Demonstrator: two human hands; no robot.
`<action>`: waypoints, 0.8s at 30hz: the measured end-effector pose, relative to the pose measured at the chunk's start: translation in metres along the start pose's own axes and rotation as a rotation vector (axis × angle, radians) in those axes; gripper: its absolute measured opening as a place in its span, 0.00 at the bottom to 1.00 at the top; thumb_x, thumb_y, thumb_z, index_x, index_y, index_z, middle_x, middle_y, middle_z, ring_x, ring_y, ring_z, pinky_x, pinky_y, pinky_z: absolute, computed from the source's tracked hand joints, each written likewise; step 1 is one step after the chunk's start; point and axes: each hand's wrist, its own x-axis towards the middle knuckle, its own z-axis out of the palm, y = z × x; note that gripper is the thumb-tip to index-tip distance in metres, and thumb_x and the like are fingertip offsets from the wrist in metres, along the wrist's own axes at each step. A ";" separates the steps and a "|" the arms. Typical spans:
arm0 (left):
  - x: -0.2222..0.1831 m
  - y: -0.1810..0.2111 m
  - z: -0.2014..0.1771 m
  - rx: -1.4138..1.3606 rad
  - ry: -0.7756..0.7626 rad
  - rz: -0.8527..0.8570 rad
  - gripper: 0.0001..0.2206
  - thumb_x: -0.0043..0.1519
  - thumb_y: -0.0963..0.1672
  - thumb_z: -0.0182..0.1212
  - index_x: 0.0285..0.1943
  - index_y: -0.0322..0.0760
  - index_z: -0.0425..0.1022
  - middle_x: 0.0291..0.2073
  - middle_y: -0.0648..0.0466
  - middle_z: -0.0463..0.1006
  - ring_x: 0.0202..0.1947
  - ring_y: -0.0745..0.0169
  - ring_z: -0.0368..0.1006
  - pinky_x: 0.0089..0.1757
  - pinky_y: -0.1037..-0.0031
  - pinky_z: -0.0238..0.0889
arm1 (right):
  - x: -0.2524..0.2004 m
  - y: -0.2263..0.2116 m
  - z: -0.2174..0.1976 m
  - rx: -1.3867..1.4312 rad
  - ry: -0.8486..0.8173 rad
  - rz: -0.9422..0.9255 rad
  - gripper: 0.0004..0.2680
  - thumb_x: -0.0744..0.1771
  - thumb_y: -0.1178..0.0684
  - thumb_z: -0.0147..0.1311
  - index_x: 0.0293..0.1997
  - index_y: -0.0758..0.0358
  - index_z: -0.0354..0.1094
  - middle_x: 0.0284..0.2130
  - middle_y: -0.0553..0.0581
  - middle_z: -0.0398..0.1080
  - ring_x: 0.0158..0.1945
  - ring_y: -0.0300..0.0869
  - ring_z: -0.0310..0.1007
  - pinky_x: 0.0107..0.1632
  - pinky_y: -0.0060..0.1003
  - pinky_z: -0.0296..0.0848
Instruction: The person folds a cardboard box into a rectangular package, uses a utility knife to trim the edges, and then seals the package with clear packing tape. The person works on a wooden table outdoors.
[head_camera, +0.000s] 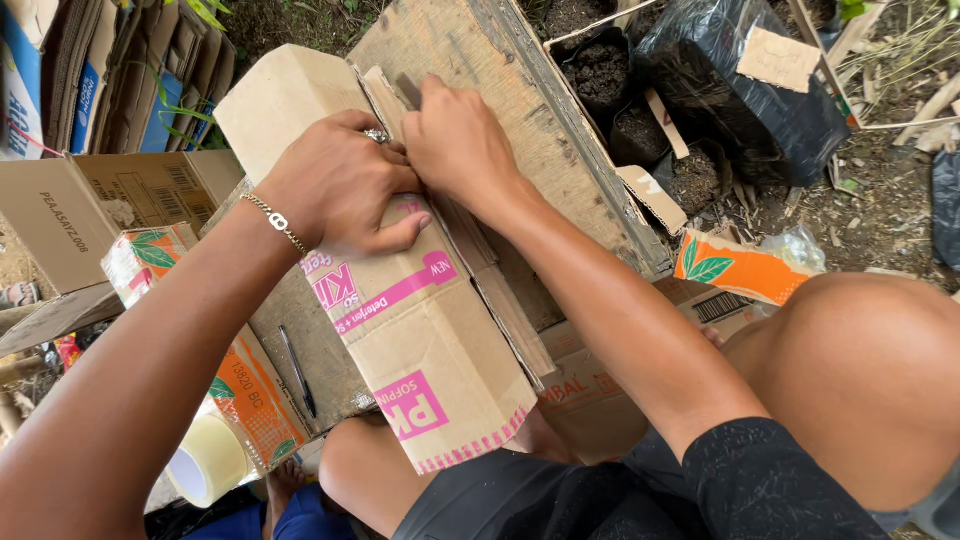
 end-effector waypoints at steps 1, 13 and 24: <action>0.001 0.000 0.002 0.004 -0.018 0.002 0.18 0.56 0.55 0.55 0.36 0.45 0.85 0.28 0.52 0.83 0.29 0.53 0.77 0.51 0.64 0.64 | 0.006 0.003 0.001 0.008 0.001 -0.045 0.09 0.65 0.57 0.52 0.44 0.74 0.67 0.34 0.74 0.75 0.40 0.67 0.76 0.45 0.56 0.74; 0.007 -0.007 0.006 -0.021 0.044 0.064 0.21 0.55 0.55 0.56 0.40 0.39 0.85 0.38 0.53 0.85 0.40 0.60 0.80 0.57 0.63 0.62 | 0.054 0.010 0.031 -0.031 -0.037 -0.121 0.06 0.63 0.60 0.53 0.40 0.63 0.75 0.31 0.74 0.74 0.37 0.66 0.76 0.40 0.56 0.75; 0.001 -0.003 0.005 0.012 0.028 0.054 0.18 0.56 0.55 0.56 0.34 0.43 0.85 0.27 0.53 0.82 0.31 0.53 0.77 0.52 0.62 0.64 | 0.086 0.020 0.047 -0.304 -0.094 -0.419 0.06 0.58 0.59 0.59 0.30 0.70 0.75 0.31 0.76 0.73 0.36 0.67 0.76 0.38 0.55 0.75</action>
